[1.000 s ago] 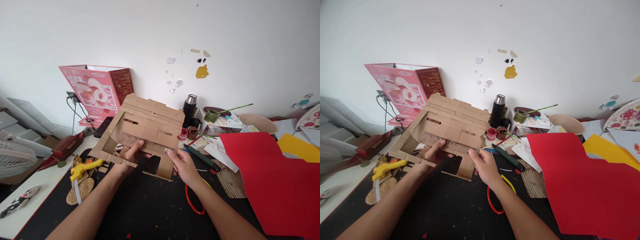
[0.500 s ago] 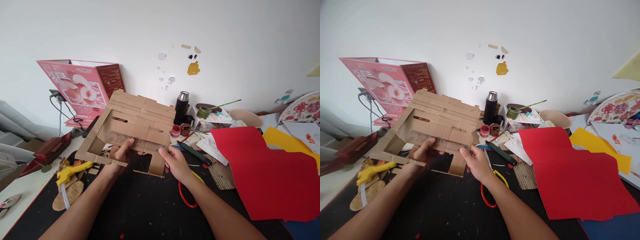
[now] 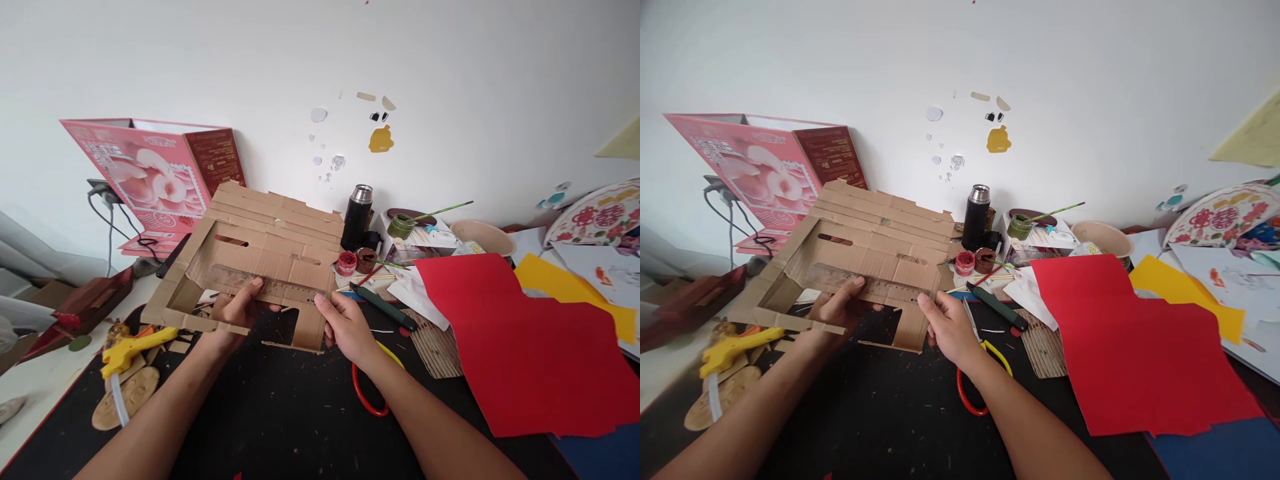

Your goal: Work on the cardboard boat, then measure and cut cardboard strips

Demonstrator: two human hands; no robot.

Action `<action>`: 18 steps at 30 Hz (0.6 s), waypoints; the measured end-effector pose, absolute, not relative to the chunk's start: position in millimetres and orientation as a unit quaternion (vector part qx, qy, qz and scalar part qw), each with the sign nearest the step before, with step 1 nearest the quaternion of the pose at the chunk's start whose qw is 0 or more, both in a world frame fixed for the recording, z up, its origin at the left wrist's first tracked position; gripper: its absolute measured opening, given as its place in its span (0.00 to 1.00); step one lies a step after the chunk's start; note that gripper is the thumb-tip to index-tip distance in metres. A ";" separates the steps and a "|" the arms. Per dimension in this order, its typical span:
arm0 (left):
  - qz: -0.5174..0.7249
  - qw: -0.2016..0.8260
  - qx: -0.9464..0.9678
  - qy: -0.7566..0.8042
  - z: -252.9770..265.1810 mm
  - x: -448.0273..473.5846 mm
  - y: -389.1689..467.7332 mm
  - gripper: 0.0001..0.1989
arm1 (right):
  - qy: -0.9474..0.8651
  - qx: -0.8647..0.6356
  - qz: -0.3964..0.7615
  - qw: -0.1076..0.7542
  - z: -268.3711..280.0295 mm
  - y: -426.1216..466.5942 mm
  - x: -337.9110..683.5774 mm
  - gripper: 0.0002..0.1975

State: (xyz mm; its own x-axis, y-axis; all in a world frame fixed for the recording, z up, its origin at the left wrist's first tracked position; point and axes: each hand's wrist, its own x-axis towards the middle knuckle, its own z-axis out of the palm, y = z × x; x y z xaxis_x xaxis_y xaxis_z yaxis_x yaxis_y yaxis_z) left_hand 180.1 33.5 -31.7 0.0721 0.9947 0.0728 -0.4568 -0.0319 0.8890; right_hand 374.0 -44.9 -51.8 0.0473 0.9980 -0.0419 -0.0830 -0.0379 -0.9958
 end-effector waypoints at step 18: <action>0.586 0.617 0.409 0.329 -36.3 178.9 37.3 0.17 | -0.439 -0.495 0.534 0.527 -50.2 -43.5 371.0 0.33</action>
State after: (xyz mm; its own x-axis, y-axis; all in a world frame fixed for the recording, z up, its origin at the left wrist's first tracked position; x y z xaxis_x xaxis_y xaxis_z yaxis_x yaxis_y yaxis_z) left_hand 178.9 37.3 -36.3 0.0954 0.9928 0.0729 -0.4539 -0.0218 0.8908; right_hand 371.0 -43.5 -50.2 0.0453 0.9968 -0.0663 -0.1278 -0.0600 -0.9900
